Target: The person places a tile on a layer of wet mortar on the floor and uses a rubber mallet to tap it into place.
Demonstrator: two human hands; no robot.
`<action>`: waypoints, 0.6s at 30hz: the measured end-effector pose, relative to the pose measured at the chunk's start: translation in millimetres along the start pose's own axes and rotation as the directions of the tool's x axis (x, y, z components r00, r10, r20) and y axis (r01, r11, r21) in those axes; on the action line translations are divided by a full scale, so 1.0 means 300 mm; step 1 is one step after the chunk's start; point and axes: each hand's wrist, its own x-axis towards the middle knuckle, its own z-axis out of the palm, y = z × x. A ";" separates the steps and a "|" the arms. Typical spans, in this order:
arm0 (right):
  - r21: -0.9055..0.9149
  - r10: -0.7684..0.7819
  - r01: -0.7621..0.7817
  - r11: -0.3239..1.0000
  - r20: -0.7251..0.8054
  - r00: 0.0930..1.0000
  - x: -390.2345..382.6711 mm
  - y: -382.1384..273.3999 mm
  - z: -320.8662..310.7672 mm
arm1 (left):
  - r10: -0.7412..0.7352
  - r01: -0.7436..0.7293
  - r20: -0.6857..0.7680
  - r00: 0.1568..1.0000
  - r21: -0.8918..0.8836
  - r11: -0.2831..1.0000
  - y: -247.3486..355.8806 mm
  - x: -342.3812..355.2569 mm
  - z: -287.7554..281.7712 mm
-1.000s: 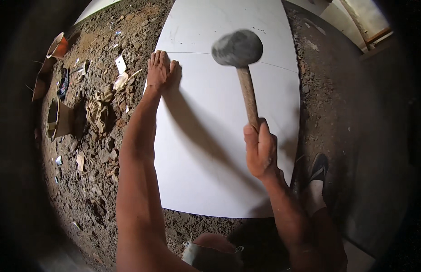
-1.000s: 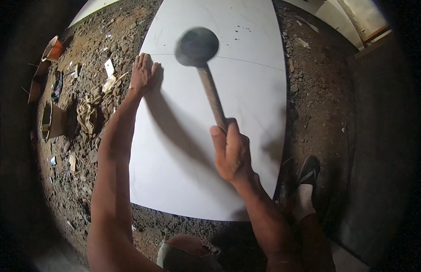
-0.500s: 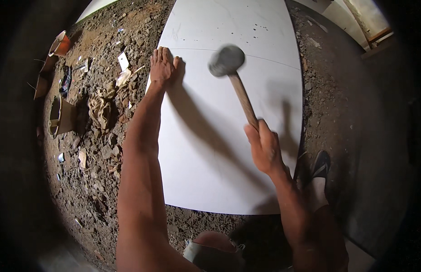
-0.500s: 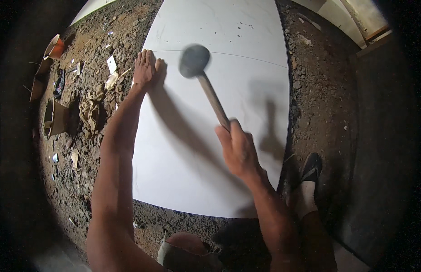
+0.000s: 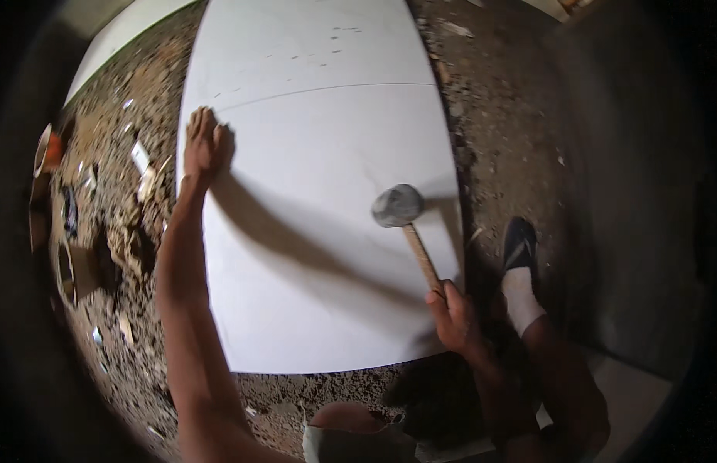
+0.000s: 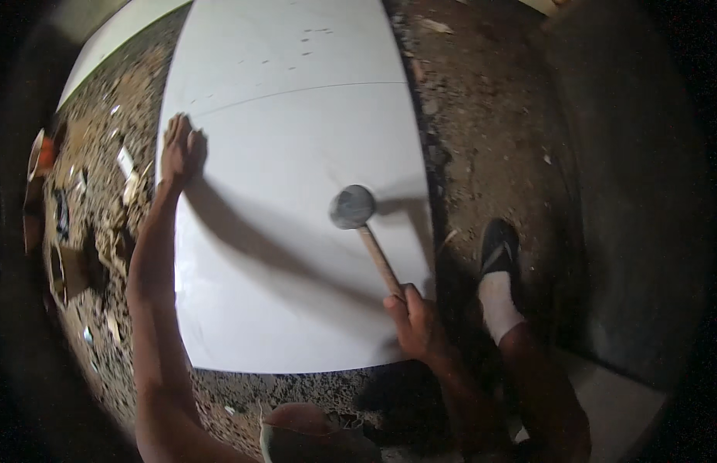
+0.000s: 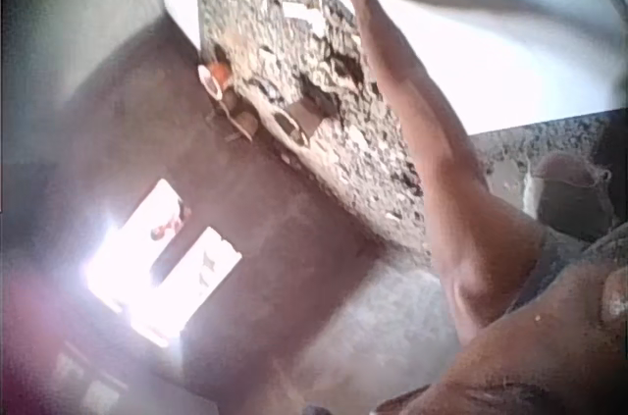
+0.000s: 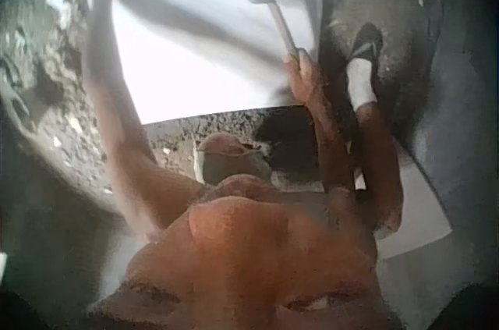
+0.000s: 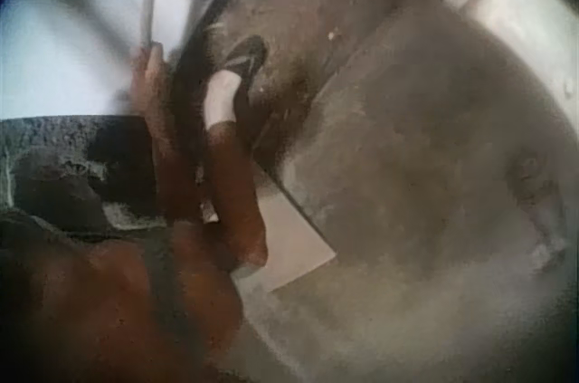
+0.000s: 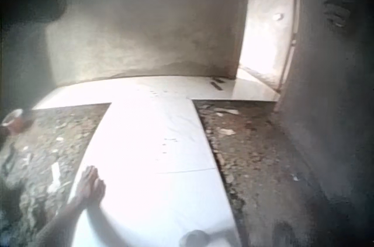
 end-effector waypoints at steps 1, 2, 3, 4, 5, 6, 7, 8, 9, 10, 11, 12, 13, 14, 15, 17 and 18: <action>-0.018 0.004 -0.004 1.000 0.004 1.000 -0.004 -0.004 -0.005 | 0.057 -0.058 -0.030 0.998 -0.043 0.997 0.021 0.010 0.032; -0.011 0.026 -0.026 1.000 -0.031 0.999 0.001 0.008 0.005 | 0.103 -0.103 -0.037 0.994 -0.022 0.994 0.046 0.012 0.049; 0.065 -0.011 0.013 0.998 -0.038 0.999 -0.001 0.016 0.007 | 0.143 -0.144 -0.044 0.989 -0.010 0.990 0.089 0.017 0.074; 0.146 -0.057 0.063 0.987 -0.040 0.998 -0.001 0.022 0.008 | 0.165 -0.166 -0.012 0.986 -0.044 0.985 0.160 0.026 0.085; 0.148 -0.040 0.049 0.988 -0.062 0.997 -0.003 0.022 0.000 | 0.204 -0.202 0.021 0.979 -0.095 0.975 0.242 0.048 0.107; 0.215 0.071 -0.062 0.975 -0.036 0.997 -0.005 0.015 -0.007 | 0.248 -0.245 0.014 0.969 -0.101 0.964 0.324 0.067 0.124; 0.278 0.173 -0.167 0.946 0.003 0.985 -0.005 0.010 -0.015 | 0.286 -0.284 0.007 0.958 -0.101 0.954 0.406 0.088 0.134; 0.279 0.185 -0.175 0.944 -0.009 0.983 -0.001 0.015 -0.026 | 0.318 -0.314 0.015 0.948 -0.131 0.940 0.513 0.109 0.153; 0.434 0.258 -0.217 0.874 -0.037 0.965 0.008 0.016 -0.035 | 0.347 -0.340 0.020 0.938 -0.152 0.928 0.609 0.135 0.157; 0.575 0.330 -0.243 0.781 -0.050 0.943 0.013 0.015 -0.045 | 0.383 -0.381 -0.012 0.923 -0.148 0.913 0.686 0.162 0.199; 0.576 0.328 -0.241 0.781 -0.049 0.944 0.027 0.025 -0.048 | 0.417 -0.419 -0.042 0.908 -0.137 0.898 0.754 0.188 0.245; 0.664 0.378 -0.246 0.707 -0.060 0.924 0.033 0.042 -0.065 | 0.434 -0.429 -0.018 0.901 -0.196 0.882 0.865 0.206 0.264; 0.743 0.427 -0.242 0.624 -0.064 0.902 0.036 0.060 -0.083 | 0.451 -0.435 0.007 0.892 -0.253 0.864 0.970 0.217 0.275; 0.750 0.449 -0.241 0.616 -0.083 0.890 0.046 0.068 -0.082 | 0.460 -0.447 0.000 0.888 -0.237 0.863 1.012 0.225 0.271; 0.750 0.449 -0.245 0.615 -0.078 0.890 0.049 0.065 -0.088 | 0.469 -0.459 -0.011 0.883 -0.227 0.859 1.046 0.237 0.271; 0.746 0.416 -0.222 0.628 -0.081 0.906 0.067 0.052 -0.083 | 0.469 -0.466 -0.028 0.883 -0.173 0.868 1.021 0.259 0.284; 0.742 0.410 -0.236 0.628 -0.057 0.910 0.062 0.057 -0.080 | 0.486 -0.481 -0.012 0.874 -0.174 0.860 0.996 0.254 0.287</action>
